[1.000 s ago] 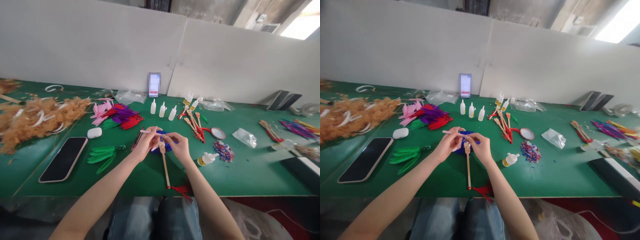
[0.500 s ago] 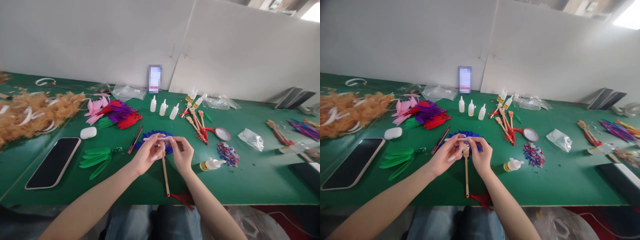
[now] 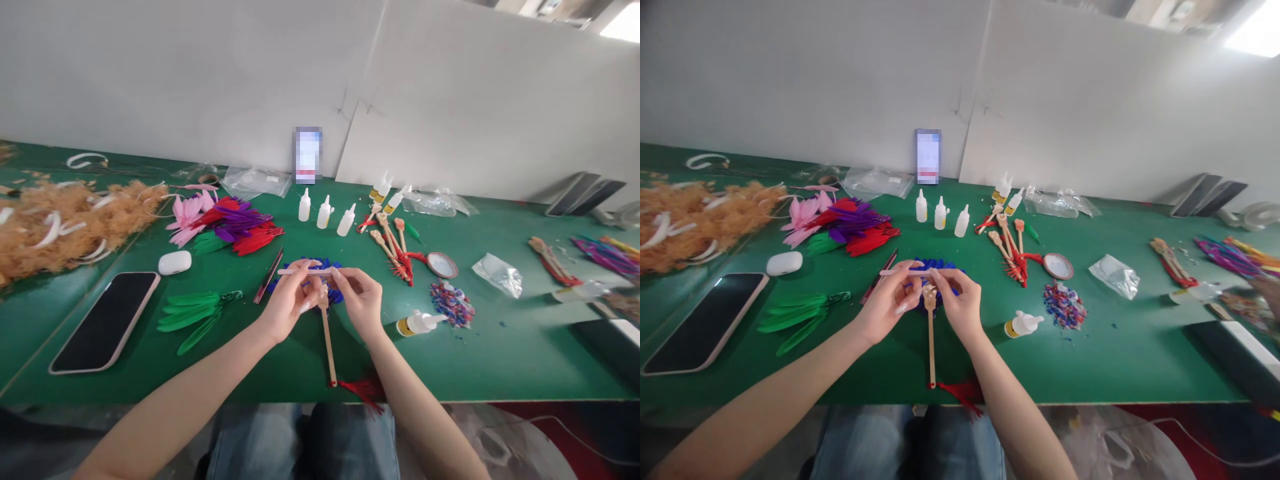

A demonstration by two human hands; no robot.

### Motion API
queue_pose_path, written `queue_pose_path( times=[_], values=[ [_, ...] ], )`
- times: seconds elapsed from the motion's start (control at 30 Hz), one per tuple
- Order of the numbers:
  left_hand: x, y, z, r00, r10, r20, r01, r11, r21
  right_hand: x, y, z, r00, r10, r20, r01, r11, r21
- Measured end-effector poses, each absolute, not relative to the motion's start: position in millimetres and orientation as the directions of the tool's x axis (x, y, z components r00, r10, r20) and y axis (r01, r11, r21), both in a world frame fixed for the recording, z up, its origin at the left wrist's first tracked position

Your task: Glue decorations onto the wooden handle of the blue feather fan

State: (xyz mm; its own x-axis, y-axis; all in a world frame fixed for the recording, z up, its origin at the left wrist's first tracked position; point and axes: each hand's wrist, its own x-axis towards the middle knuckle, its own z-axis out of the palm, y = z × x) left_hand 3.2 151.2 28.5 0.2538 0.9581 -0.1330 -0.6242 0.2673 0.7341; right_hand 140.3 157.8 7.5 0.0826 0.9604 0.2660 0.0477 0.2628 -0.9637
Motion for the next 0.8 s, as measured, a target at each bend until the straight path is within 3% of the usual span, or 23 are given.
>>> queue_pose_path(
  times=[0.17,0.5,0.8],
  values=[
    [1,154,30,0.142,0.985,-0.100,-0.531,0.161,0.832,144,158,8,0.009,0.968,0.252,0.084,0.250,-0.965],
    [-3,152,35,0.131,0.990,-0.055,-0.427,0.107,0.898,146,155,15,-0.009,0.966,0.260,0.160,0.258,-0.953],
    [-9,146,41,0.159,0.987,-0.004,-0.346,0.060,0.936,146,146,26,-0.037,0.824,0.565,0.355,0.540,-0.763]
  ],
)
